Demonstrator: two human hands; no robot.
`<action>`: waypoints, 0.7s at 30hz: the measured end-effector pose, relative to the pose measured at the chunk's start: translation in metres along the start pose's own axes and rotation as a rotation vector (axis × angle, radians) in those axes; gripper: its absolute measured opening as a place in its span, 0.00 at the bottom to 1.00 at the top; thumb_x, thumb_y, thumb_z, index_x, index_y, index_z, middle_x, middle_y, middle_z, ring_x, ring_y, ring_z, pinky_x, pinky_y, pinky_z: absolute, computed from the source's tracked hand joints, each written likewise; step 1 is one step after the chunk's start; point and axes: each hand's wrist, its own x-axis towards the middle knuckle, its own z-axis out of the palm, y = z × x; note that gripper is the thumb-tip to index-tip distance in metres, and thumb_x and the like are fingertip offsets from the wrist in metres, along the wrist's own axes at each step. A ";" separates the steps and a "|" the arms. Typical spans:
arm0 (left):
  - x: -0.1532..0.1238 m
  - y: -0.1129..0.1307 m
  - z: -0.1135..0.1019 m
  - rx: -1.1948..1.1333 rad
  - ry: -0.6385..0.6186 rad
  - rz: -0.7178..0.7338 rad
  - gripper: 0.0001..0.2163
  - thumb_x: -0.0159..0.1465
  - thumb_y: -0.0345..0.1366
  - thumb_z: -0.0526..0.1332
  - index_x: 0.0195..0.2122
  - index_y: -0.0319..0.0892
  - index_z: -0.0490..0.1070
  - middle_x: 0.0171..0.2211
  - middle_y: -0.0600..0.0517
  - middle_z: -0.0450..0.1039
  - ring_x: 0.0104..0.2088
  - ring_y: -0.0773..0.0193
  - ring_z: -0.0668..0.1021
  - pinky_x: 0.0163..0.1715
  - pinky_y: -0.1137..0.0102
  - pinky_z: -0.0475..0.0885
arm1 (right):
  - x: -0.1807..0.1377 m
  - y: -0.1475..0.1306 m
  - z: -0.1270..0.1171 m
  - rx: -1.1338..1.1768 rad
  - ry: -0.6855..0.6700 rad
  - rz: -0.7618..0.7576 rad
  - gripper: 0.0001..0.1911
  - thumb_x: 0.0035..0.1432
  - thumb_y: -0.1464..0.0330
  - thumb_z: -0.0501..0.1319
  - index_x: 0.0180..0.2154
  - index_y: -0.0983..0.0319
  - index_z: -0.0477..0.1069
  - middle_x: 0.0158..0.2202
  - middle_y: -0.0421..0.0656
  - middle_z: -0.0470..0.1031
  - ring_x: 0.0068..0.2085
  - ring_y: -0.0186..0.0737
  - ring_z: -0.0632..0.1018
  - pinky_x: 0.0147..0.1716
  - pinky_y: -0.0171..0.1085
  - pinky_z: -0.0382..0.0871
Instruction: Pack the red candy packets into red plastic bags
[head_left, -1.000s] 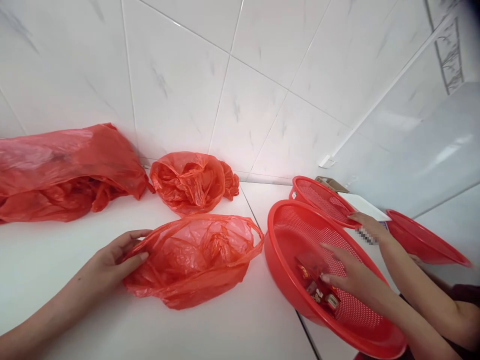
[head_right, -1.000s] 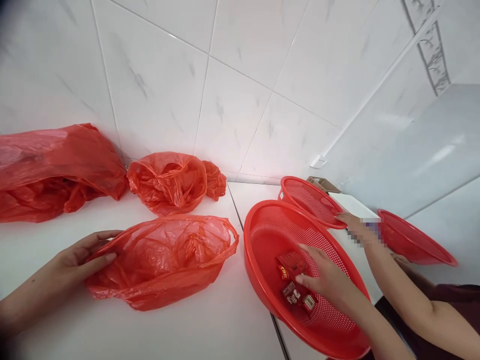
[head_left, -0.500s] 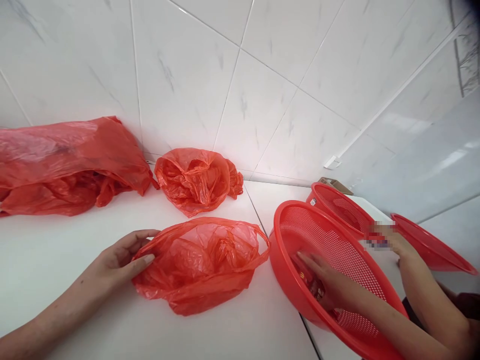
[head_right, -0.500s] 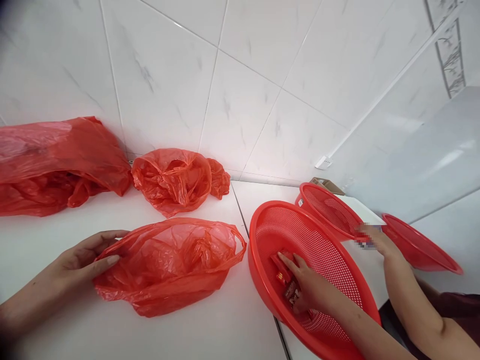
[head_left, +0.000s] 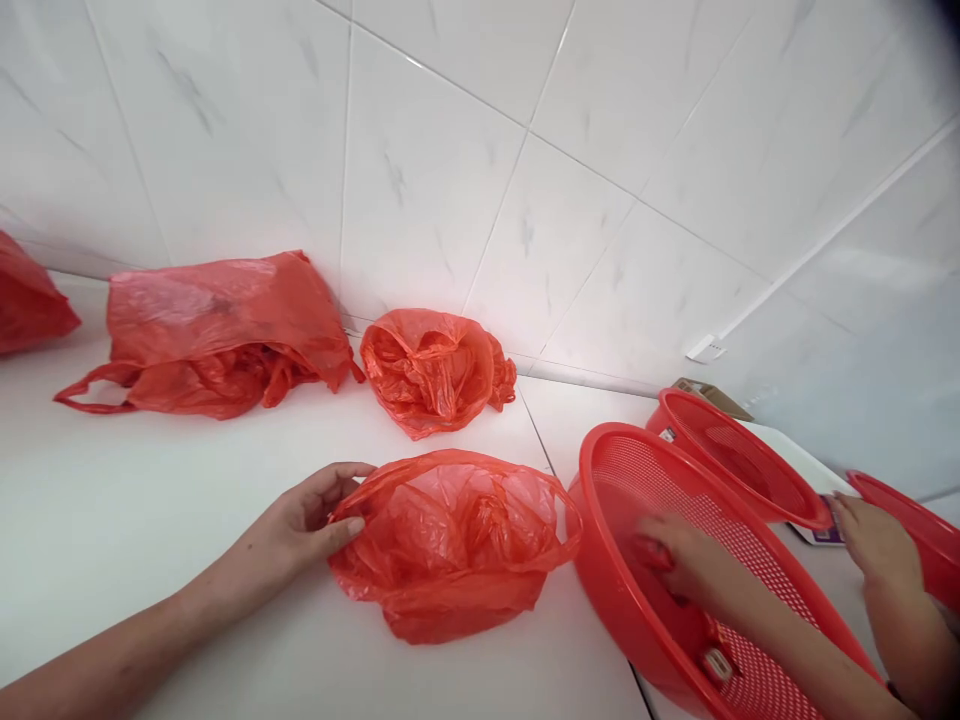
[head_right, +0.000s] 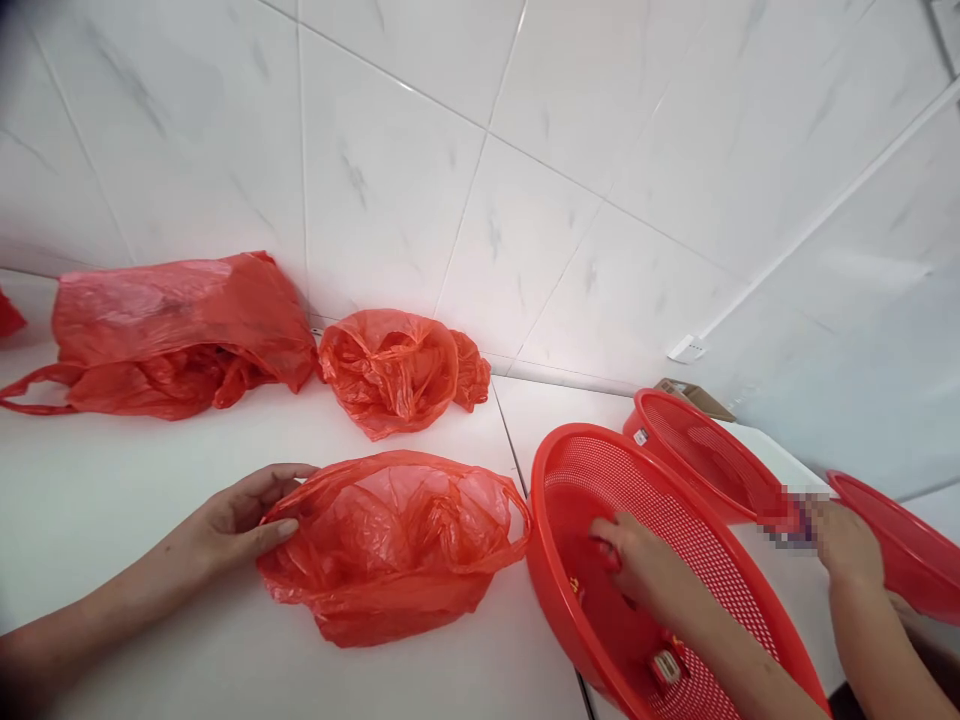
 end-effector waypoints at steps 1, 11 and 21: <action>0.000 0.000 0.000 0.015 -0.006 0.005 0.21 0.61 0.47 0.60 0.54 0.50 0.59 0.48 0.49 0.72 0.44 0.56 0.77 0.43 0.63 0.74 | 0.003 0.000 -0.009 -0.019 0.035 -0.027 0.17 0.47 0.74 0.55 0.40 0.56 0.73 0.38 0.43 0.73 0.33 0.40 0.76 0.29 0.36 0.68; 0.000 0.000 -0.002 0.186 0.092 0.036 0.26 0.58 0.49 0.61 0.56 0.50 0.61 0.37 0.51 0.73 0.39 0.56 0.77 0.38 0.63 0.74 | 0.014 -0.156 -0.070 -0.107 0.203 -0.485 0.13 0.54 0.74 0.55 0.41 0.55 0.68 0.43 0.42 0.67 0.32 0.34 0.73 0.27 0.31 0.67; -0.001 -0.003 -0.005 0.186 0.009 0.060 0.23 0.63 0.44 0.56 0.58 0.49 0.54 0.39 0.51 0.70 0.39 0.59 0.75 0.40 0.64 0.72 | 0.026 -0.188 -0.050 0.025 -0.062 -0.622 0.31 0.52 0.70 0.63 0.56 0.43 0.62 0.65 0.37 0.53 0.58 0.51 0.67 0.52 0.44 0.68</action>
